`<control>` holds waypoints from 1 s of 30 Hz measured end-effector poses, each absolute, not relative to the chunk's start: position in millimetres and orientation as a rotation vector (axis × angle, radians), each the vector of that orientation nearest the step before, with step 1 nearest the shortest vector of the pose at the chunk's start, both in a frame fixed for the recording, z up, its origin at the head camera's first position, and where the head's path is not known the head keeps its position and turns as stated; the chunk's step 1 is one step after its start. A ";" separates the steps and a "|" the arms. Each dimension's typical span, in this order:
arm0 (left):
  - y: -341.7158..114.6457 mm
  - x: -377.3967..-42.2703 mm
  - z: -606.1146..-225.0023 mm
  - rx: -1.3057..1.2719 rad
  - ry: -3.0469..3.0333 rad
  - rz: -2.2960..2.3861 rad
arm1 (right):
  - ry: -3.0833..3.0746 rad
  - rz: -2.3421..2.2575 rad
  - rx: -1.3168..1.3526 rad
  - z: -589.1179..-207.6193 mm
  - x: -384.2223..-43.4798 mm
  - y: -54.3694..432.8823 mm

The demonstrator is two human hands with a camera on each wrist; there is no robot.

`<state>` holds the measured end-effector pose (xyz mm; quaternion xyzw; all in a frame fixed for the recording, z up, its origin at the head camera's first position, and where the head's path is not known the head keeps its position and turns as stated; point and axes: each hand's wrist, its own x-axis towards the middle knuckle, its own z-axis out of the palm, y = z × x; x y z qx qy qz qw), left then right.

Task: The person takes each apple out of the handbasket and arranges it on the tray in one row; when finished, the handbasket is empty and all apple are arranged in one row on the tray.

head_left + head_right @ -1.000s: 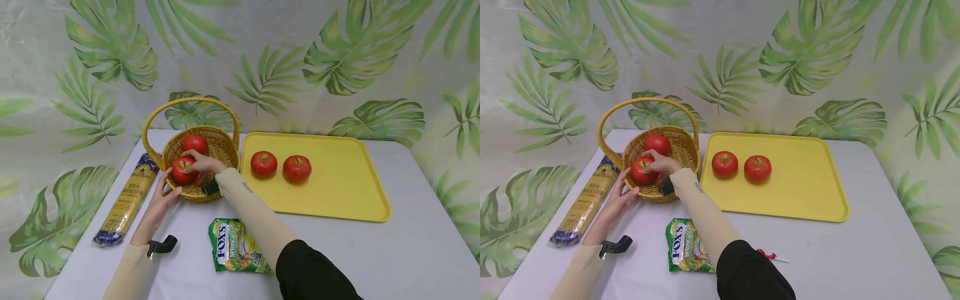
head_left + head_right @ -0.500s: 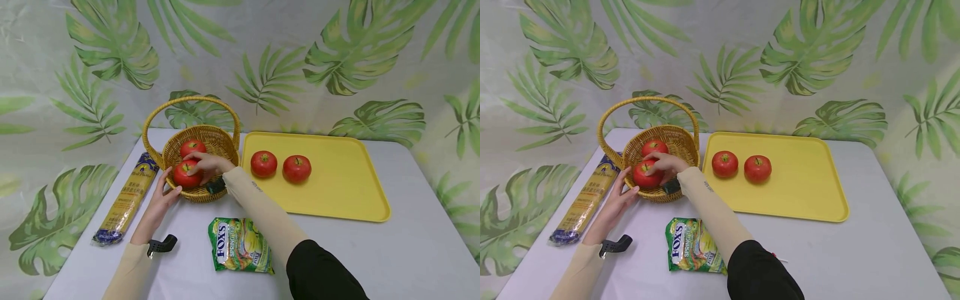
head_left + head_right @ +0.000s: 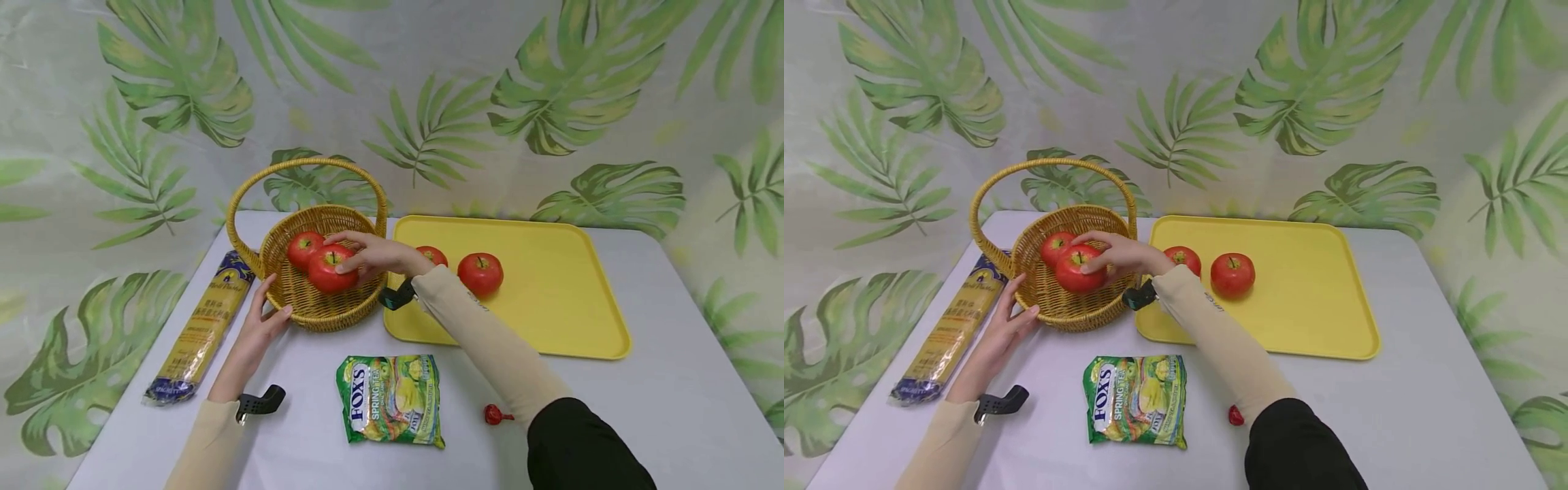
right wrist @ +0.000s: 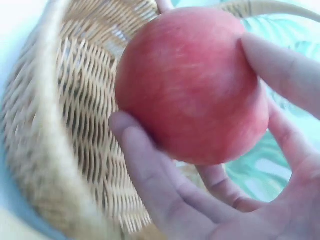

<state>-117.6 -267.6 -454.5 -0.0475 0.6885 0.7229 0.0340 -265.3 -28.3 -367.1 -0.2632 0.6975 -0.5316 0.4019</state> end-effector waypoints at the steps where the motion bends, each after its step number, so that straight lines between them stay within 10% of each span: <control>1: -267.7 -117.3 -454.4 -0.147 2.121 2.220 | 1.779 -1.335 -0.678 -365.8 -266.0 -20.9; 30: -268.2 -115.5 -453.0 -0.142 2.142 2.191 | 2.073 -1.471 -0.462 -344.4 -271.0 204.5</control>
